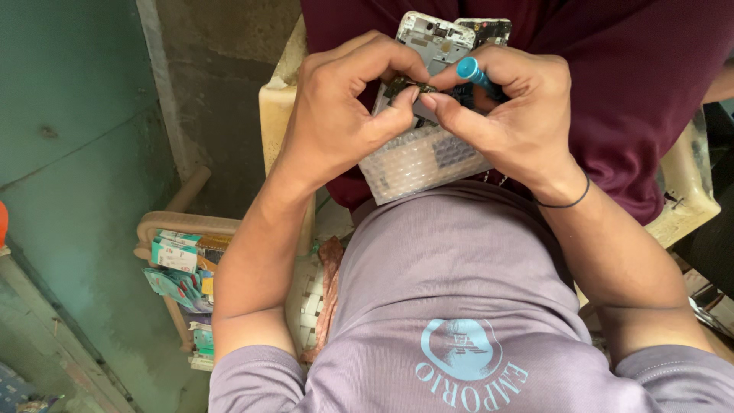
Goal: The person uses a blue screwdriver to loosen screws on the back of a disassembled mobile phone. They then use the tool to pry and lift the motherboard away from the phone's frame, detaching it from the device.
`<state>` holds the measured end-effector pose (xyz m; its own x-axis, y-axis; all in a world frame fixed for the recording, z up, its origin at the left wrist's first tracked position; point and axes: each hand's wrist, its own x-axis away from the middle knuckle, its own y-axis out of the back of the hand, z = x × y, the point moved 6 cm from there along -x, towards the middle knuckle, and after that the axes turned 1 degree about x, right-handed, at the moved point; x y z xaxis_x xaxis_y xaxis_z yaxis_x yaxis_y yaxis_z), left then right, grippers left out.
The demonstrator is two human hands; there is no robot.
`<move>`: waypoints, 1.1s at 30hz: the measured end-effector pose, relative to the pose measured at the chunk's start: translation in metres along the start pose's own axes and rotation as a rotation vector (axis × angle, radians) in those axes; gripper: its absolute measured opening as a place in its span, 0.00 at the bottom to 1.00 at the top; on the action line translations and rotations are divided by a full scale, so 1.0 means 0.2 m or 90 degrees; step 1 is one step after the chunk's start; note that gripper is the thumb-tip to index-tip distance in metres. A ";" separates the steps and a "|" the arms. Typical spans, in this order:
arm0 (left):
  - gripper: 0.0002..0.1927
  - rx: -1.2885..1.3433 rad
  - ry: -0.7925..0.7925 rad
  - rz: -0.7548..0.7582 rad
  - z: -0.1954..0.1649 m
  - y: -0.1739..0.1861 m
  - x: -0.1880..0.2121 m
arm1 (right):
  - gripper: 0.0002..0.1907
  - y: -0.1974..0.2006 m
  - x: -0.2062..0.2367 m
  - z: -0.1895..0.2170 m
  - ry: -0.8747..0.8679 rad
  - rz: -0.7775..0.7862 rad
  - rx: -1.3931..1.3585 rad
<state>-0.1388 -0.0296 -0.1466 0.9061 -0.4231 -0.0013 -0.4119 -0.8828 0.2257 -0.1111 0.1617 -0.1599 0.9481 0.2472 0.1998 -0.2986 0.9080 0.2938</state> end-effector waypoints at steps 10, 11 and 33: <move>0.15 0.114 0.082 0.012 0.03 0.00 0.00 | 0.06 0.00 -0.01 0.00 -0.023 0.009 -0.041; 0.17 0.119 0.084 0.009 0.03 0.00 0.00 | 0.07 0.01 -0.01 0.00 -0.039 0.008 -0.055; 0.09 0.104 0.120 -0.052 0.04 -0.05 0.03 | 0.07 0.01 -0.01 0.02 -0.059 0.005 -0.084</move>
<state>-0.1301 -0.0252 -0.1558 0.9325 -0.3178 0.1715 -0.3335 -0.9401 0.0712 -0.1137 0.1616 -0.1564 0.9301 0.2278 0.2882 -0.2834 0.9441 0.1683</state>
